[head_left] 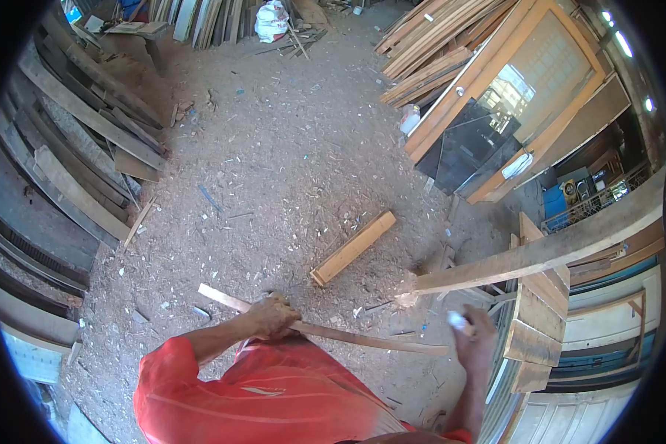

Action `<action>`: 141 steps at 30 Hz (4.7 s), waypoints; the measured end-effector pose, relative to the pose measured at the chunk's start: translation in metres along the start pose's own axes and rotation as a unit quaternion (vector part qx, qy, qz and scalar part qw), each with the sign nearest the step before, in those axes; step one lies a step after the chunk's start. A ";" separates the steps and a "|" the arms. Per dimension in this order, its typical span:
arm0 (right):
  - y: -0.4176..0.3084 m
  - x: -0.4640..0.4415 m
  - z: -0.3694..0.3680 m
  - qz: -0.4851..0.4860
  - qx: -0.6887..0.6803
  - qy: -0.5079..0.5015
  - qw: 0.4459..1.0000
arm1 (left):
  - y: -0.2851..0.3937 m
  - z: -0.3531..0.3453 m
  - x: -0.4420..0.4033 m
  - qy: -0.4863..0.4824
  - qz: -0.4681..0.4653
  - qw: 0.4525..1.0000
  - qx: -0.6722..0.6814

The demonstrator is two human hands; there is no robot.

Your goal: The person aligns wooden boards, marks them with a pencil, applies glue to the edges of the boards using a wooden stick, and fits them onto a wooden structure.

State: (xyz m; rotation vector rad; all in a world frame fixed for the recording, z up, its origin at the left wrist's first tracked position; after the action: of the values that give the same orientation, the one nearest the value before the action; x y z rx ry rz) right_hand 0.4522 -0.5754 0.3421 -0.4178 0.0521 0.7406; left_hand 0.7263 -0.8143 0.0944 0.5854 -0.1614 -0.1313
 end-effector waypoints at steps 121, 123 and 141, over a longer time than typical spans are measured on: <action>0.815 0.536 0.079 -0.498 -0.556 0.494 0.445 | 0.586 -0.383 -0.630 -0.023 -0.114 0.954 0.275; 0.845 0.534 0.089 -0.513 -0.551 0.496 0.433 | 0.603 -0.390 -0.666 -0.027 -0.121 0.951 0.283; 1.073 0.605 0.156 -0.606 -0.486 0.433 0.457 | 0.757 -0.514 -0.774 -0.071 -0.004 0.916 0.395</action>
State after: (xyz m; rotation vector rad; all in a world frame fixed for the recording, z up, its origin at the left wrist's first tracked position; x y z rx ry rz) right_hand 0.1723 0.5828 -0.0072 -1.6907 0.2603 -1.1076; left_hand 0.1240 0.2184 0.0072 1.3887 -0.3600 -0.1139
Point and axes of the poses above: each hand's wrist, its own x-axis away from the middle knuckle, its own z-axis out of the back of the hand, y = z × x, the point moved 5 cm from there along -x, towards the middle knuckle, and after that the axes turned 10 degrees about -z, right-handed, at the moved point
